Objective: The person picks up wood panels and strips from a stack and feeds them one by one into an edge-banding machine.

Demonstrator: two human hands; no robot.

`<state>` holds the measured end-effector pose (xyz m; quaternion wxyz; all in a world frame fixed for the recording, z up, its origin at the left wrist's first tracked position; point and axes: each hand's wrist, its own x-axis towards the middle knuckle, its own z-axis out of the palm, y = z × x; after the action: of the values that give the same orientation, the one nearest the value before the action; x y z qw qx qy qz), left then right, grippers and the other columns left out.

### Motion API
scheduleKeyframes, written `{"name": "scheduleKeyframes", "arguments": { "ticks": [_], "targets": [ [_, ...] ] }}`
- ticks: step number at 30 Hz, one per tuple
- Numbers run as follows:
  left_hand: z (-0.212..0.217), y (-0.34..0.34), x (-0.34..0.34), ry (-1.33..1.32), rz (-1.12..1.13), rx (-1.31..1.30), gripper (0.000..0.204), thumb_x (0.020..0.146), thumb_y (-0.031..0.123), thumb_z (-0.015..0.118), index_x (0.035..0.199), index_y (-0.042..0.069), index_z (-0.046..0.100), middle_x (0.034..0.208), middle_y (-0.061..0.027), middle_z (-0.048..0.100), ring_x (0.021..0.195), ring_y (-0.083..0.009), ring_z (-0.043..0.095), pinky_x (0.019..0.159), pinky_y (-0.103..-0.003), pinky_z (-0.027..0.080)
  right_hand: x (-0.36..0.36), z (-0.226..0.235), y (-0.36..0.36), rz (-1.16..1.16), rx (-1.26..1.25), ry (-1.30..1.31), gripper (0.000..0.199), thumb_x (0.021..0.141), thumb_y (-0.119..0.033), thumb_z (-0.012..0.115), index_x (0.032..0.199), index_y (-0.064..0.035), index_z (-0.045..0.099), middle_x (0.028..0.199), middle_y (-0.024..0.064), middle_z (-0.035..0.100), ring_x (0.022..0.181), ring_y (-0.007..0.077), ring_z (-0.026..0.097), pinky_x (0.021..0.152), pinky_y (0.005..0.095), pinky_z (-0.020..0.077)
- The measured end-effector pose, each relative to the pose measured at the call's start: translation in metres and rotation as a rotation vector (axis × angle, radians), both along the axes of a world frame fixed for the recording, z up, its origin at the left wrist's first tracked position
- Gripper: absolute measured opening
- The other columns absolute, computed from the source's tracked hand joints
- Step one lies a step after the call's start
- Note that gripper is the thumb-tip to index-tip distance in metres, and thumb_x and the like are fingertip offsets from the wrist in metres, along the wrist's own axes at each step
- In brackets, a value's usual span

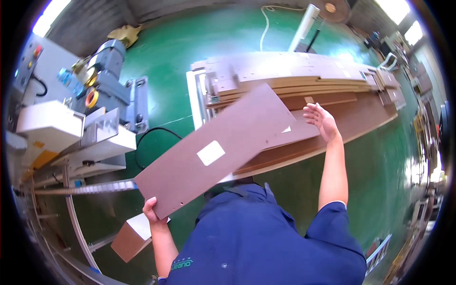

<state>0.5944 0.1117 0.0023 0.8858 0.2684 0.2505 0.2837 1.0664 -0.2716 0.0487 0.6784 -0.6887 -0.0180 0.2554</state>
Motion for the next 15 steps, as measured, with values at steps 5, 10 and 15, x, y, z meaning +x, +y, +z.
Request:
{"name": "scheduleKeyframes", "arguments": {
  "ticks": [5,10,15],
  "targets": [
    [-0.023,-0.048,0.090,0.177,-0.302,0.045,0.058,0.076,0.014,0.055,0.129,-0.006,0.046,0.118,-0.0181,0.059,0.109,-0.0313,0.059,0.096,-0.041,0.047,-0.015,-0.017,-0.081,0.134,-0.320,0.261,0.044,0.095,-0.043,0.053,0.112,-0.0044,0.063,0.093,0.0020,0.062,0.079,0.0159,0.054,0.078,0.0302,0.0450],
    [-0.038,-0.092,0.170,0.395,-0.573,0.104,0.055,0.082,0.018,0.064,0.129,-0.003,0.048,0.122,-0.0150,0.057,0.111,-0.0256,0.057,0.097,-0.036,0.044,-0.018,-0.067,-0.131,0.008,-0.706,0.141,0.043,0.089,-0.039,0.063,0.102,0.0012,0.060,0.099,0.0084,0.062,0.093,0.0154,0.054,0.083,0.0310,0.0440],
    [-0.071,-0.128,0.243,0.617,-0.534,0.544,0.060,0.089,0.027,0.063,0.136,-0.001,0.038,0.130,-0.0169,0.049,0.120,-0.0266,0.049,0.104,-0.035,0.037,0.021,-0.123,-0.153,-0.149,-0.811,-0.085,0.061,0.082,-0.037,0.069,0.122,0.0046,0.050,0.119,0.0204,0.060,0.109,0.0286,0.058,0.093,0.0371,0.0452]
  ]
}}
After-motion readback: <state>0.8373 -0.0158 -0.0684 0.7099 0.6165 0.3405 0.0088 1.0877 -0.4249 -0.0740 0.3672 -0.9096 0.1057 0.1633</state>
